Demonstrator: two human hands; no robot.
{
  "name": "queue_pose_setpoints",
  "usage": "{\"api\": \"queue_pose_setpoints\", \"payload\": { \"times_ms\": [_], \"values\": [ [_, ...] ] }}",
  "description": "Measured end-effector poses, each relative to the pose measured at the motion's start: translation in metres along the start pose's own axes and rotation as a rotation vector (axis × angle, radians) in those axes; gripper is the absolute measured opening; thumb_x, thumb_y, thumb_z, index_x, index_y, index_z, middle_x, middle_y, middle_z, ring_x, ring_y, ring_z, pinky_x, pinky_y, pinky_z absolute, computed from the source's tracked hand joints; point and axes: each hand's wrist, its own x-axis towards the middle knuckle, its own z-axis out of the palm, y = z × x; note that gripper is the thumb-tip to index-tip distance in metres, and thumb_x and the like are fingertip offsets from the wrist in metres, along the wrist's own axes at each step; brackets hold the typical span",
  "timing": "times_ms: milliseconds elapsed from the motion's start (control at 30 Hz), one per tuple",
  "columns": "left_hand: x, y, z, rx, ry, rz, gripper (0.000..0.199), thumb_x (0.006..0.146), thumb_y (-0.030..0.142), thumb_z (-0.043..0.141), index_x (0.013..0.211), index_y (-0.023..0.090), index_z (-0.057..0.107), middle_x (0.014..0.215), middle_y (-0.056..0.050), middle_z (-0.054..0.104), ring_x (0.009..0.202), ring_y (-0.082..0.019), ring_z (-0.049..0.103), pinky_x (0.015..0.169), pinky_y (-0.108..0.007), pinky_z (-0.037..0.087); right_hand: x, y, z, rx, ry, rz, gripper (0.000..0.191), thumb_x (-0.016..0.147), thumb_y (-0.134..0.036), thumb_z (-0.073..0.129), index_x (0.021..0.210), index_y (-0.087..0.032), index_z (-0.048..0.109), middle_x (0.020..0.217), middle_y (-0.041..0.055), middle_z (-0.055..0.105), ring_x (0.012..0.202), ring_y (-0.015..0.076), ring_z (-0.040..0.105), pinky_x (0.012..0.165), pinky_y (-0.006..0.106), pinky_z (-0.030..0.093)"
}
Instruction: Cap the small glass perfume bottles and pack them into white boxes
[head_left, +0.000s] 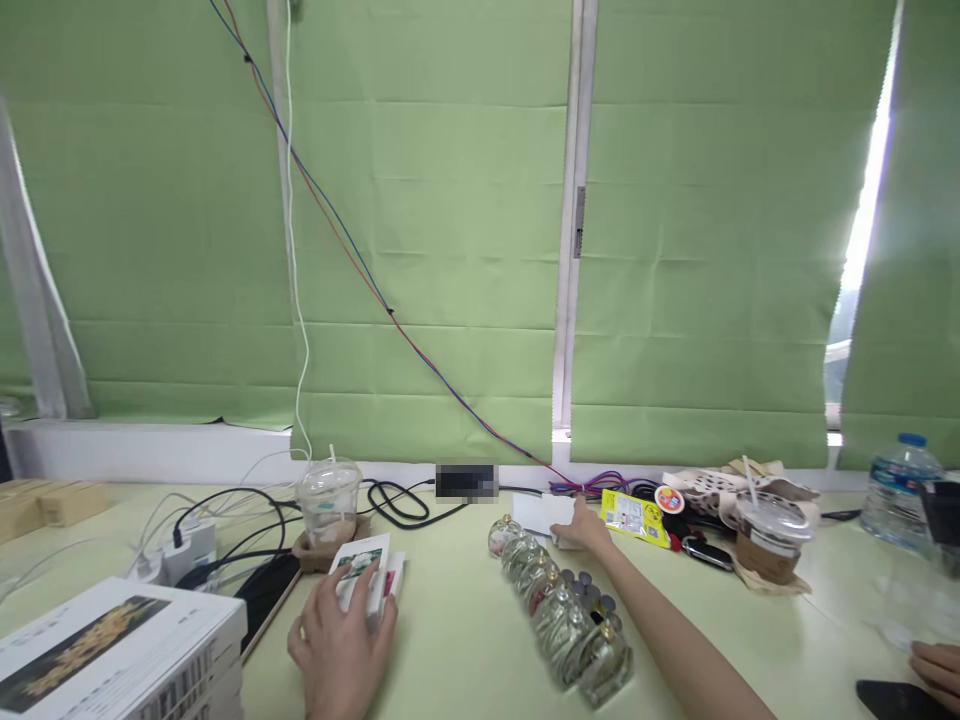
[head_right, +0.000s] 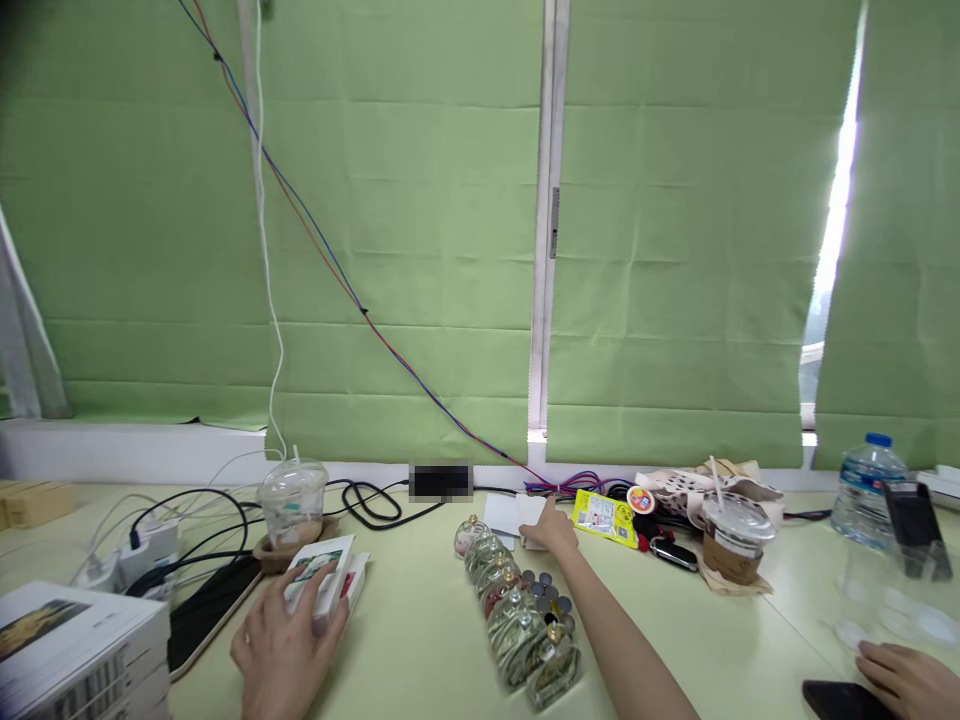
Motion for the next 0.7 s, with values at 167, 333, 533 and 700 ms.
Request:
{"api": "queue_pose_setpoints", "payload": {
  "times_ms": [167,333,533,700],
  "values": [
    [0.000,-0.005,-0.001,-0.113,0.021,0.122,0.032,0.088,0.027,0.041,0.106,0.016,0.065,0.116,-0.017,0.051,0.110,-0.035,0.046,0.084,-0.048,0.042,-0.006,0.026,-0.014,0.073,0.048,-0.101,0.057,0.067,-0.034,0.064,0.117,-0.017,0.043,0.106,0.0131,0.065,0.100,0.0291,0.063,0.084,0.036,0.045],
    [-0.008,0.005,-0.010,-0.310,0.123,0.357,0.025,0.084,0.026,0.050,0.105,0.019,0.062,0.116,-0.015,0.052,0.109,-0.032,0.049,0.087,-0.045,0.042,-0.024,0.056,-0.030,0.137,0.109,-0.226,0.064,0.064,-0.031,0.063,0.121,-0.019,0.038,0.119,0.0106,0.057,0.113,0.0285,0.054,0.092,0.037,0.041],
    [-0.030,0.031,-0.029,-0.442,-0.012,0.454,0.026,0.076,0.033,0.062,0.100,0.024,0.064,0.116,-0.012,0.056,0.105,-0.030,0.054,0.085,-0.040,0.045,-0.051,0.081,-0.044,0.188,0.084,-0.252,0.071,0.052,-0.025,0.068,0.119,-0.022,0.044,0.125,0.0139,0.055,0.117,0.0337,0.050,0.096,0.040,0.040],
    [-0.037,0.040,-0.037,-0.643,-0.304,0.438,0.018,0.078,0.039,0.058,0.086,0.025,0.063,0.108,-0.010,0.059,0.098,-0.028,0.057,0.079,-0.037,0.048,-0.070,0.086,-0.061,0.264,0.024,-0.225,0.062,0.052,-0.028,0.071,0.111,-0.034,0.050,0.114,0.0128,0.061,0.109,0.0310,0.057,0.089,0.036,0.044]
  ]
}}
